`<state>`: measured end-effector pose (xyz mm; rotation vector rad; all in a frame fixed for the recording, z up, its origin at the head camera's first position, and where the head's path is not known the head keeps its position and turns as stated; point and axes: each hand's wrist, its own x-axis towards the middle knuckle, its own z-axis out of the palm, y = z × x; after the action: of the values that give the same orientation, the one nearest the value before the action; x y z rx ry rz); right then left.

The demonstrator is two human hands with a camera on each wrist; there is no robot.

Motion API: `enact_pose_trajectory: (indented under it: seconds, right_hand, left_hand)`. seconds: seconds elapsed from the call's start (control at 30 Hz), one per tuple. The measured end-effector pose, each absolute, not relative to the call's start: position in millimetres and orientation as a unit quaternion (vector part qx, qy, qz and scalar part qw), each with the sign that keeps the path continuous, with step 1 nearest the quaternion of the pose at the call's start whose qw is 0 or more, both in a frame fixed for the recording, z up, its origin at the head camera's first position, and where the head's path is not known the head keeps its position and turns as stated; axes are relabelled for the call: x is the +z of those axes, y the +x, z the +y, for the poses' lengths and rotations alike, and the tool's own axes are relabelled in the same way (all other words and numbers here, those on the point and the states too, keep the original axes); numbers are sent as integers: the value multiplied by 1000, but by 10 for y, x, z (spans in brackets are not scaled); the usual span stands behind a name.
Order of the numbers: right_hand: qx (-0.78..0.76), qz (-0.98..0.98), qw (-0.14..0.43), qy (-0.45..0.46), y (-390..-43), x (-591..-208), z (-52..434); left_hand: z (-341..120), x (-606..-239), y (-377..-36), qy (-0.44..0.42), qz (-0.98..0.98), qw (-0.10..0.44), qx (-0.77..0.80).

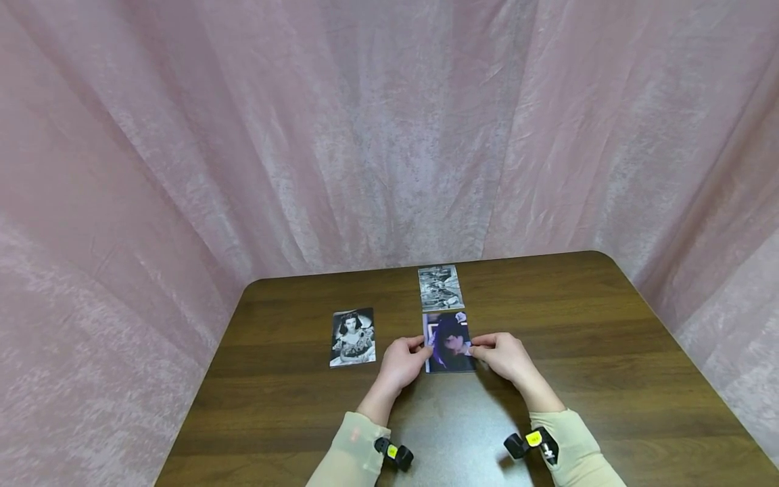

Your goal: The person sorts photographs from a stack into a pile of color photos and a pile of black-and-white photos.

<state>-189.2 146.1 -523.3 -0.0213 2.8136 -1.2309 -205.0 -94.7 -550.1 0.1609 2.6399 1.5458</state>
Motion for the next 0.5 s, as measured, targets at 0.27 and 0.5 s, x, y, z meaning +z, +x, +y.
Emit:
enact_pose_trajectory:
  seconds: [0.27,0.5]
  right_hand:
    - [-418,908,20,-12,-1933,-5202,1383]
    - [-446,894,10,-30,-1969,-5193,1168]
  left_hand:
    - [-1252,-5496,-2039,58,815,75,572]
    - [-1755,-5457,-1960,46,823,55,564]
